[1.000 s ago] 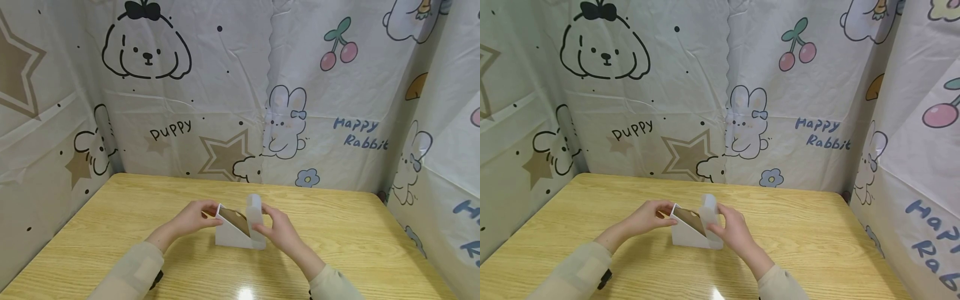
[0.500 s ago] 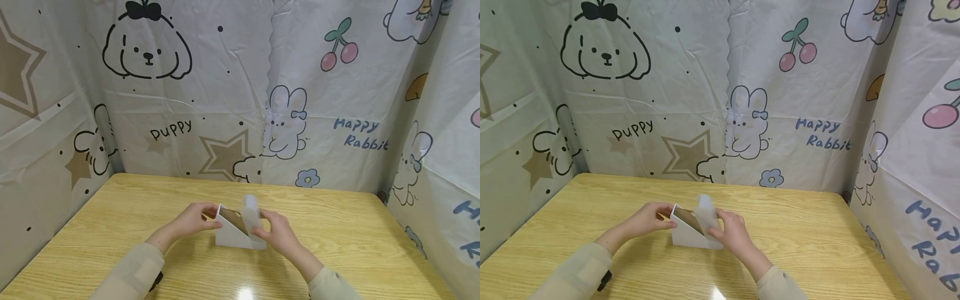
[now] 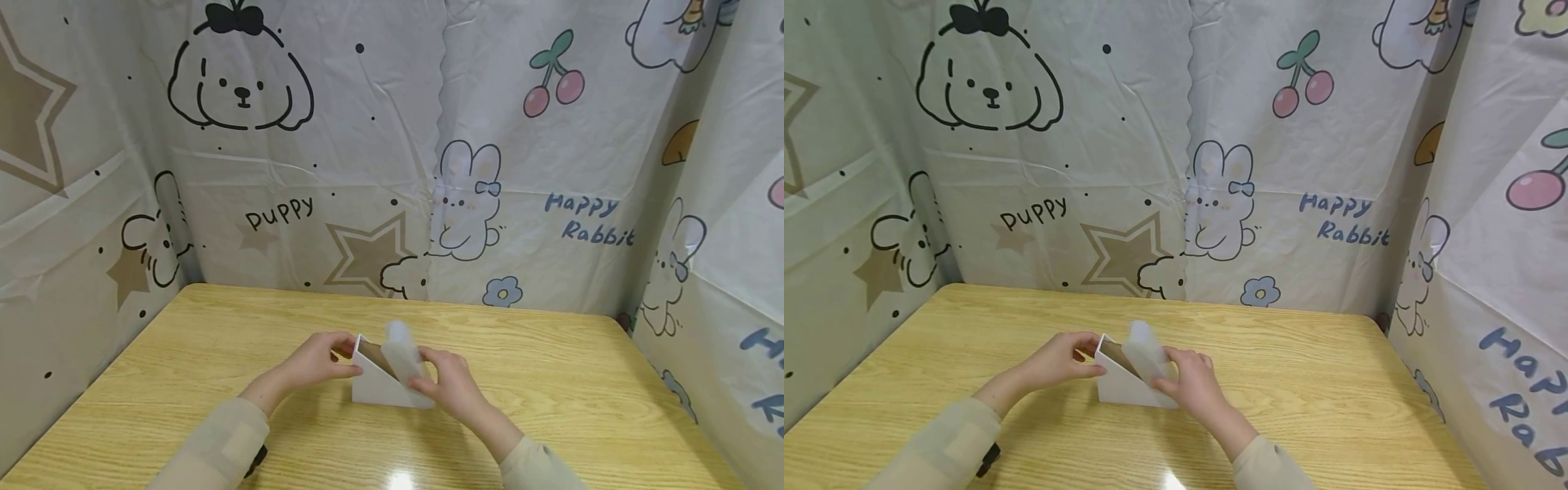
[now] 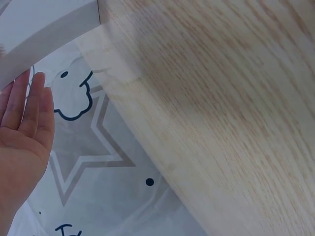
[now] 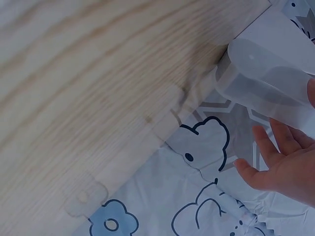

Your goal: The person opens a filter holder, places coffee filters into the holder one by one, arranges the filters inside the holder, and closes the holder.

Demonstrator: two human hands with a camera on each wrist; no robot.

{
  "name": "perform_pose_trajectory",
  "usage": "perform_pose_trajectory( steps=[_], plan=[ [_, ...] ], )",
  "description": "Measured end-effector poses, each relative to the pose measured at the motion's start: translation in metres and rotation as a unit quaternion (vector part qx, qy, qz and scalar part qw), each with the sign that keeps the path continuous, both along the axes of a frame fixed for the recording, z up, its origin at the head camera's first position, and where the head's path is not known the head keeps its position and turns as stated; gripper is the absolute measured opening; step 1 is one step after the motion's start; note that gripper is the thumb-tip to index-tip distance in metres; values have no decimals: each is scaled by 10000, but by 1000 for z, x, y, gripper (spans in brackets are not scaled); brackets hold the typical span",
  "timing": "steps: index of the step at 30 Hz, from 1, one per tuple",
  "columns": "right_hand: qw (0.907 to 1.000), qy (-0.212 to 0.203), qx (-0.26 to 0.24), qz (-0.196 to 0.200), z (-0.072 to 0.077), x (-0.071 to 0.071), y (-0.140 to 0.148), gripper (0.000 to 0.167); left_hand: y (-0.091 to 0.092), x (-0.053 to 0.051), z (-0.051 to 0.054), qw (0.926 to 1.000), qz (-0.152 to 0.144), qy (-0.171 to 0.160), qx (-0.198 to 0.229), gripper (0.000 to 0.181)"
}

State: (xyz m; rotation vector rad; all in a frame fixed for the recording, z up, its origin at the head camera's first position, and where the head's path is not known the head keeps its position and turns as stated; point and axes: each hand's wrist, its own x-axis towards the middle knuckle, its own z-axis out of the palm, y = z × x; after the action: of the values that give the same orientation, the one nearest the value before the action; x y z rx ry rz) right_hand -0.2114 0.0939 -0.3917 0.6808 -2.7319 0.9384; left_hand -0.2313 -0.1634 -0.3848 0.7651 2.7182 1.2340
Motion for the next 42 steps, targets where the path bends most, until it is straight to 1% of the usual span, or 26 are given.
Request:
perform_pose_trajectory(
  steps=[7, 14, 20, 24, 33, 42],
  plan=[
    [9998, -78, 177, 51, -3, 1, -1, 42, 1, 1, 2, 10000, 16, -73, -17, 31],
    [9997, -161, 189, 72, -4, 1, -4, 43, 1, 2, 3, 9999, 50, -123, -66, 33],
    [9994, -267, 217, 75, -5, 2, -4, 48, 1, 2, 2, 9999, 39, -112, -83, 32],
    [9990, -314, 302, 82, -6, 2, -3, 50, 2, 3, 2, 9998, 77, -165, -81, 31],
    [9989, -280, 377, 86, -8, 1, -3, 51, 2, 2, 2, 9998, 63, -173, -57, 32],
    [9978, -354, 545, 94, -8, 2, -4, 55, 3, 0, 0, 9998, 62, -139, -88, 34]
  ],
)
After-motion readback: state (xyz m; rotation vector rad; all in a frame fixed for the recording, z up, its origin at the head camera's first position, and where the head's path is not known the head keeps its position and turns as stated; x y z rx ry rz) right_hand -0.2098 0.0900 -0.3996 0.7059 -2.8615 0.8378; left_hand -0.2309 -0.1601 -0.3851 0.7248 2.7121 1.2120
